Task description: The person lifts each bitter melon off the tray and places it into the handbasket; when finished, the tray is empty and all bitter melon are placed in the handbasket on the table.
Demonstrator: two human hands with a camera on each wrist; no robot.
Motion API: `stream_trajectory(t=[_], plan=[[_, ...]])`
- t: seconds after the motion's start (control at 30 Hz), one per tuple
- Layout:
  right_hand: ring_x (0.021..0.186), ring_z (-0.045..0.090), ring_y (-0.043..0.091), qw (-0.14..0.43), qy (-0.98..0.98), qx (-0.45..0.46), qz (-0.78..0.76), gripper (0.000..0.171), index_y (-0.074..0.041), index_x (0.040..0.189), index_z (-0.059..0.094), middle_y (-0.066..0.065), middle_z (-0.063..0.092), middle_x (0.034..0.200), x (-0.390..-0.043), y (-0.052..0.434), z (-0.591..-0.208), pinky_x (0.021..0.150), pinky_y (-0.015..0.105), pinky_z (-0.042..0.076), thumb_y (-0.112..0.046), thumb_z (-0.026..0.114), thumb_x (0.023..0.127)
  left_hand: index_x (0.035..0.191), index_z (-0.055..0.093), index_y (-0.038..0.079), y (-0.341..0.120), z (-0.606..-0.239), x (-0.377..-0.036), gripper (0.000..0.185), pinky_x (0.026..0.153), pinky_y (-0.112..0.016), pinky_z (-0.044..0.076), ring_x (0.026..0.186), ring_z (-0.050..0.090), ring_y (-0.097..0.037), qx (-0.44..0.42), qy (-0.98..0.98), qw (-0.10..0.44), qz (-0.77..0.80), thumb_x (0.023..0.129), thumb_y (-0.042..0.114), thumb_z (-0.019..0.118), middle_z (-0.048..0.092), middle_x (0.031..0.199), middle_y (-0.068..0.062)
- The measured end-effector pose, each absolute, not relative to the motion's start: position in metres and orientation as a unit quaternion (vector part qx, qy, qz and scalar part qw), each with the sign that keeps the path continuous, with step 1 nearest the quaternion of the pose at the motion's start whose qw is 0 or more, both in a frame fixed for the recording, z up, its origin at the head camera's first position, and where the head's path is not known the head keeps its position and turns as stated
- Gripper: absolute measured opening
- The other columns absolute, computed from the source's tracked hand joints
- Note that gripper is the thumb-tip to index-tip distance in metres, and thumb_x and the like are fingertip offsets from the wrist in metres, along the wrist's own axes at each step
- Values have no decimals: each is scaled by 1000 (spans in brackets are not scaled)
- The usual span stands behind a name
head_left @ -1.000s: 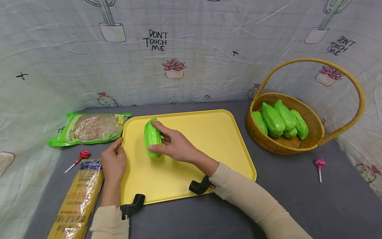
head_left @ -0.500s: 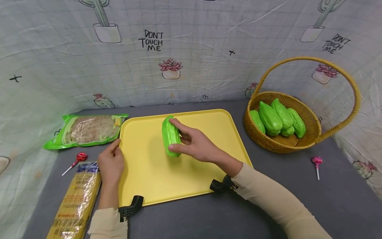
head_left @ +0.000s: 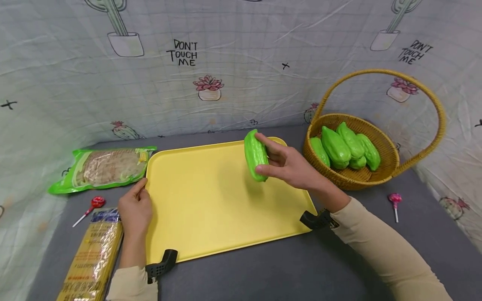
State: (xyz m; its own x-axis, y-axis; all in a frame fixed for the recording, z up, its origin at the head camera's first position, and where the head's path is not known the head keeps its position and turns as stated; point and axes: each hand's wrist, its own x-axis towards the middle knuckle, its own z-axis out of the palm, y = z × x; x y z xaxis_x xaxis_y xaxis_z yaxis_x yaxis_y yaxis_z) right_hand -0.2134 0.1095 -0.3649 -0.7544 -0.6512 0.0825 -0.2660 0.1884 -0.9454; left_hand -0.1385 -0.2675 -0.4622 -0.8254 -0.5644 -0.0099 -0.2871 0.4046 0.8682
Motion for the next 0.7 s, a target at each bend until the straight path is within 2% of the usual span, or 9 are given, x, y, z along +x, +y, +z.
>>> stream_trajectory(t=[0.27,0.57,0.67,0.7], plan=[[153,30,36,152,784,-278,-533,82,-19,166,11,10,15,172,-220,159,-361,103,16,48,-9,61,102,141,62,8,-265,-463,-138,42,75,-17,33,116,59,-28,257,-830,153,-470,104,8,41,60,144,-18],[154,28,37,131,818,-240,-506,80,-24,166,13,9,17,172,-220,202,-358,102,14,47,-11,61,102,141,63,7,-265,-462,-139,41,72,-10,33,122,60,-30,252,-833,161,-465,104,7,43,61,142,-19],[155,28,30,124,829,-230,-494,79,-25,166,13,9,17,172,-223,214,-356,102,11,44,-12,60,103,142,62,8,-265,-462,-139,42,74,-10,33,128,58,-31,254,-832,154,-469,105,8,42,60,144,-18],[154,33,26,121,833,-227,-489,79,-26,166,13,10,19,172,-224,217,-355,100,11,45,-13,60,103,142,61,8,-265,-462,-138,42,74,-9,33,130,57,-31,254,-832,153,-469,105,8,42,60,144,-19]])
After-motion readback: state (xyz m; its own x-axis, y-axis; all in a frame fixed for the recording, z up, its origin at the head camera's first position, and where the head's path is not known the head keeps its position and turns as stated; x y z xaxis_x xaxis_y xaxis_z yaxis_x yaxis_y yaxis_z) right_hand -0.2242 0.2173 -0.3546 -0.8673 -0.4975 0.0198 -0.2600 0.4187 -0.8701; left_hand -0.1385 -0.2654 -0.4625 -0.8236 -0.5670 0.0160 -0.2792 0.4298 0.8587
